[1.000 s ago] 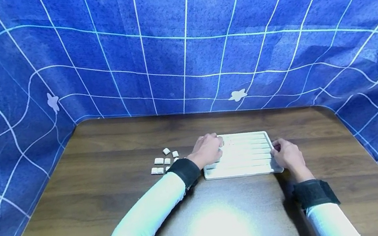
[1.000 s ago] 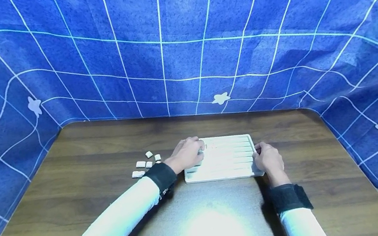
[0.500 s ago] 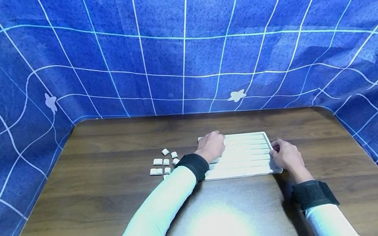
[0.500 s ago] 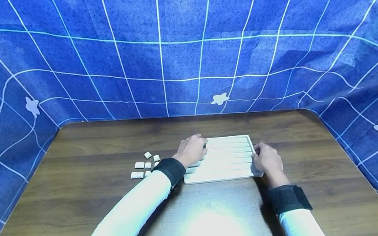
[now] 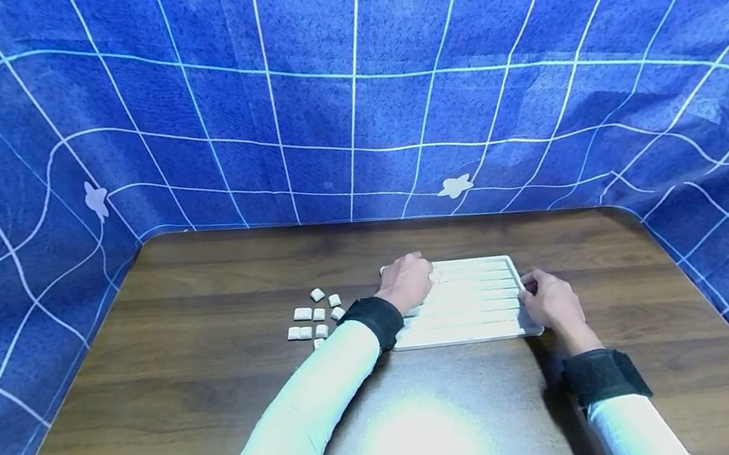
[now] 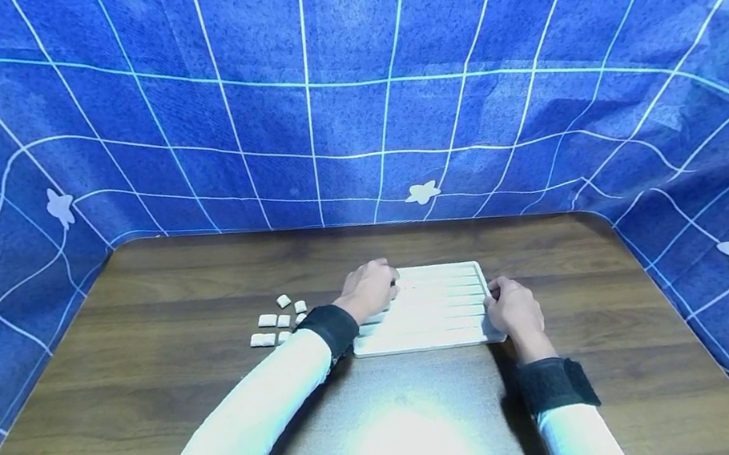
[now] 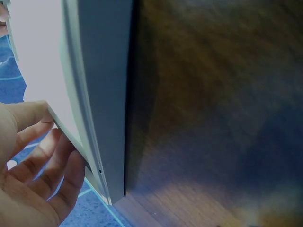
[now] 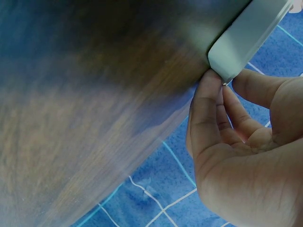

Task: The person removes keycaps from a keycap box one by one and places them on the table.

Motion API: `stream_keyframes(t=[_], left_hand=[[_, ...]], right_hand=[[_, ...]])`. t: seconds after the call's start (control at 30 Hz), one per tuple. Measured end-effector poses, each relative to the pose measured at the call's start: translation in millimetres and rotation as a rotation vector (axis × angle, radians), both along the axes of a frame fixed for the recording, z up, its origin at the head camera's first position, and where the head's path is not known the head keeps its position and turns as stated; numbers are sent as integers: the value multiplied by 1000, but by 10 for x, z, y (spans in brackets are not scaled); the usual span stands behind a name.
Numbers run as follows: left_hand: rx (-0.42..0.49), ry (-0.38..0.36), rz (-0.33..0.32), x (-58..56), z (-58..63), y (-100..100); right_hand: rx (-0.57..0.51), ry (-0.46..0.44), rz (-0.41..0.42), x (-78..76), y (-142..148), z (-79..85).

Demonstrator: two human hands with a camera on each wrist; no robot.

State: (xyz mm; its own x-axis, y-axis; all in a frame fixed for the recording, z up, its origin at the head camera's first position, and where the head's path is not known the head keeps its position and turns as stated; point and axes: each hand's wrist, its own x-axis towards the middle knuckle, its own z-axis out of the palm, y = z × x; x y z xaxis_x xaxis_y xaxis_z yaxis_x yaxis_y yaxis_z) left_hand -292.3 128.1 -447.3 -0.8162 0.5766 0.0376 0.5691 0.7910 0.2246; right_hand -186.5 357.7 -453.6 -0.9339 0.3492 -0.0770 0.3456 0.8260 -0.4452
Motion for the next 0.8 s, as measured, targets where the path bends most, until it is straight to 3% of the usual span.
stream_keyframes(t=[0.3, 0.57, 0.8], left_hand=[[-18, -42, -11, 23, 47, -48], [7, 41, -79, 51, 158, -217], [-29, 53, -113, 103, 257, -439]], right_hand=[[0, -11, -4, -2, -17, -14], [-7, -21, -3, 2, -20, 20], [-3, -26, -6, -3, -5, 33]])
